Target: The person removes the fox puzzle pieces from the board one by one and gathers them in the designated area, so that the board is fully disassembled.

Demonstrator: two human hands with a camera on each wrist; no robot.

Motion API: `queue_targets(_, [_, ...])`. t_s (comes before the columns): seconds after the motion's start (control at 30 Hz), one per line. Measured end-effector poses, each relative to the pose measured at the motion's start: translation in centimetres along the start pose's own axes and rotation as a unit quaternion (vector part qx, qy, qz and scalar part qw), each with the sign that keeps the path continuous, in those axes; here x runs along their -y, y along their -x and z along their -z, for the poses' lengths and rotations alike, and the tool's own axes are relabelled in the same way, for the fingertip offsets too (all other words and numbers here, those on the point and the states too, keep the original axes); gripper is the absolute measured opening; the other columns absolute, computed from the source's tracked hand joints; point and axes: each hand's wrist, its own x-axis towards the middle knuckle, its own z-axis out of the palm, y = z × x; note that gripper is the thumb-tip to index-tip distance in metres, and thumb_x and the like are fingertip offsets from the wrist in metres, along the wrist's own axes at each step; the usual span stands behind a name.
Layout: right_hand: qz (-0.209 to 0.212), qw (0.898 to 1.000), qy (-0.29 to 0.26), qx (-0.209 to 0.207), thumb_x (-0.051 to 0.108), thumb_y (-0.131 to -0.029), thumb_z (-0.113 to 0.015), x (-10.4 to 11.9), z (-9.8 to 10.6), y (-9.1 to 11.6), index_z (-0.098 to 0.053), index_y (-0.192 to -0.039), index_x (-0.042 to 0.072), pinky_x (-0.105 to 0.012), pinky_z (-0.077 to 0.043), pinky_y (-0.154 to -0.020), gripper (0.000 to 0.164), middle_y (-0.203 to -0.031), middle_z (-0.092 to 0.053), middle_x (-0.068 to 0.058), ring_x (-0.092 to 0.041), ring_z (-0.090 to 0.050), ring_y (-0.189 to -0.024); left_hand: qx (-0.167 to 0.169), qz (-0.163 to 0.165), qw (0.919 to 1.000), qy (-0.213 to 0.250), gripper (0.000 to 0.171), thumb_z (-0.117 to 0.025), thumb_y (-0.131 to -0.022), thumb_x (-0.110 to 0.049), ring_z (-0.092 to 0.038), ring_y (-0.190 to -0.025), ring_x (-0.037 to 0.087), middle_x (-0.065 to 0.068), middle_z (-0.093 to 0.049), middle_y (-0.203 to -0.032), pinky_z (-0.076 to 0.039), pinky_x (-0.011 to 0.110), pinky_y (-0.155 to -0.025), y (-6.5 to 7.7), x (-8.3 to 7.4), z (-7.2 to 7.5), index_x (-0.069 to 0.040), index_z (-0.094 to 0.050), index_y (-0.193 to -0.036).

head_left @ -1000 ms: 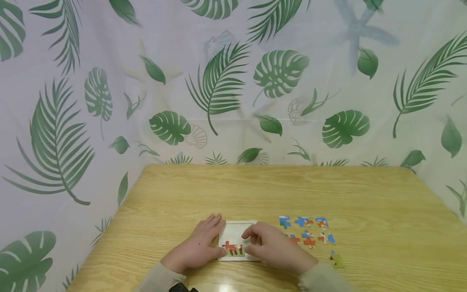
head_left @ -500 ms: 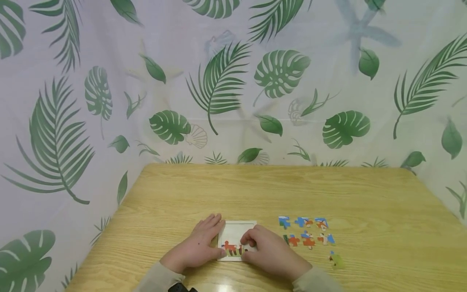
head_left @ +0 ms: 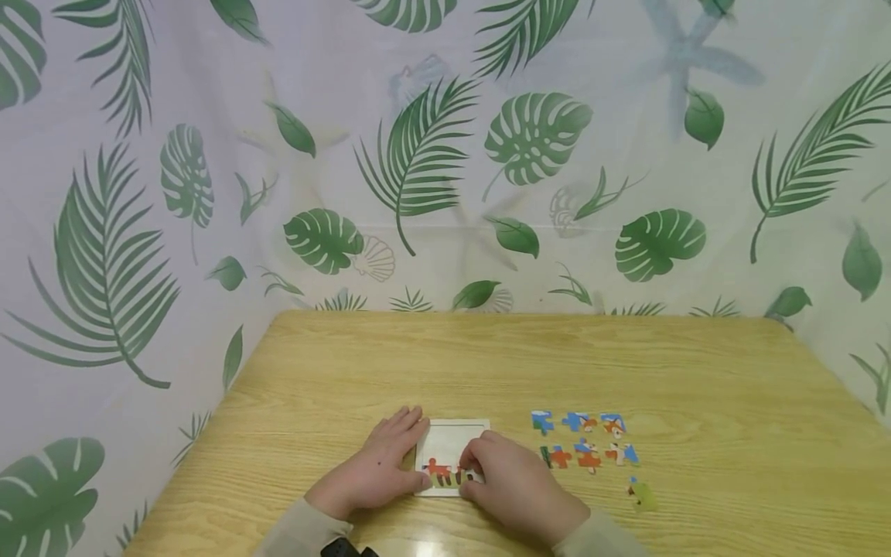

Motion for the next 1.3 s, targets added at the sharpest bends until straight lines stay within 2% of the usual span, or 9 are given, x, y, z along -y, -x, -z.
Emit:
queue_targets(0.37, [0.015,0.999,-0.030,-0.002,0.032,-0.084,-0.080,-0.21,0.02,0.05,-0.066,-0.095,0.021,-0.027,-0.041,-0.066,0.021,-0.082,-0.050,0.010,-0.007,-0.047,-0.072,0.001,-0.003,1.0000,0.001,0.085,-0.071,-0.091,-0.035,-0.007,-0.154,0.035,0.018,-0.017,-0.166,-0.005,0.056,-0.121,0.10,0.09,0.05,0.001,-0.031,-0.157])
queue_targets(0.63, [-0.012,0.998,-0.062,0.002,0.031,-0.085,-0.078,-0.36,-0.12,-0.24,-0.065,-0.094,0.022,-0.030,-0.044,-0.070,0.018,-0.084,-0.054,0.009,-0.009,-0.050,-0.075,0.003,0.000,1.0000,0.006,0.085,-0.071,-0.091,-0.035,-0.007,-0.154,0.034,0.018,-0.017,-0.166,-0.005,0.056,-0.121,0.12,0.13,-0.06,0.001,-0.031,-0.158])
queue_targets(0.77, [-0.024,0.998,-0.065,0.003,0.030,-0.088,-0.076,-0.23,-0.18,-0.38,-0.064,-0.090,0.022,-0.030,-0.044,-0.066,0.014,-0.081,-0.055,0.010,-0.009,-0.051,-0.072,0.000,-0.002,1.0000,0.006,0.085,-0.072,-0.091,-0.034,-0.008,-0.154,0.035,0.019,-0.018,-0.166,-0.004,0.056,-0.121,0.16,0.08,-0.12,0.002,-0.031,-0.157])
queue_targets(1.0, [-0.035,0.994,-0.103,0.003,0.028,-0.090,-0.075,-0.30,-0.21,-0.46,-0.062,-0.082,0.023,-0.028,-0.043,-0.058,0.016,-0.071,-0.057,0.009,-0.009,-0.051,-0.062,-0.012,-0.005,0.9999,-0.006,0.086,-0.073,-0.089,-0.032,-0.010,-0.153,0.037,0.020,-0.019,-0.165,-0.005,0.056,-0.121,0.13,-0.07,-0.20,0.003,-0.033,-0.156])
queue_targets(1.3, [-0.019,0.989,-0.144,-0.012,0.025,-0.092,-0.071,-0.70,0.04,-0.33,-0.063,-0.082,0.024,-0.029,-0.045,-0.060,0.013,-0.073,-0.059,0.011,-0.009,-0.053,-0.065,-0.006,-0.003,1.0000,-0.005,0.086,-0.074,-0.089,-0.032,-0.008,-0.153,0.037,0.019,-0.017,-0.166,-0.005,0.055,-0.121,0.06,-0.12,-0.02,0.001,-0.032,-0.157])
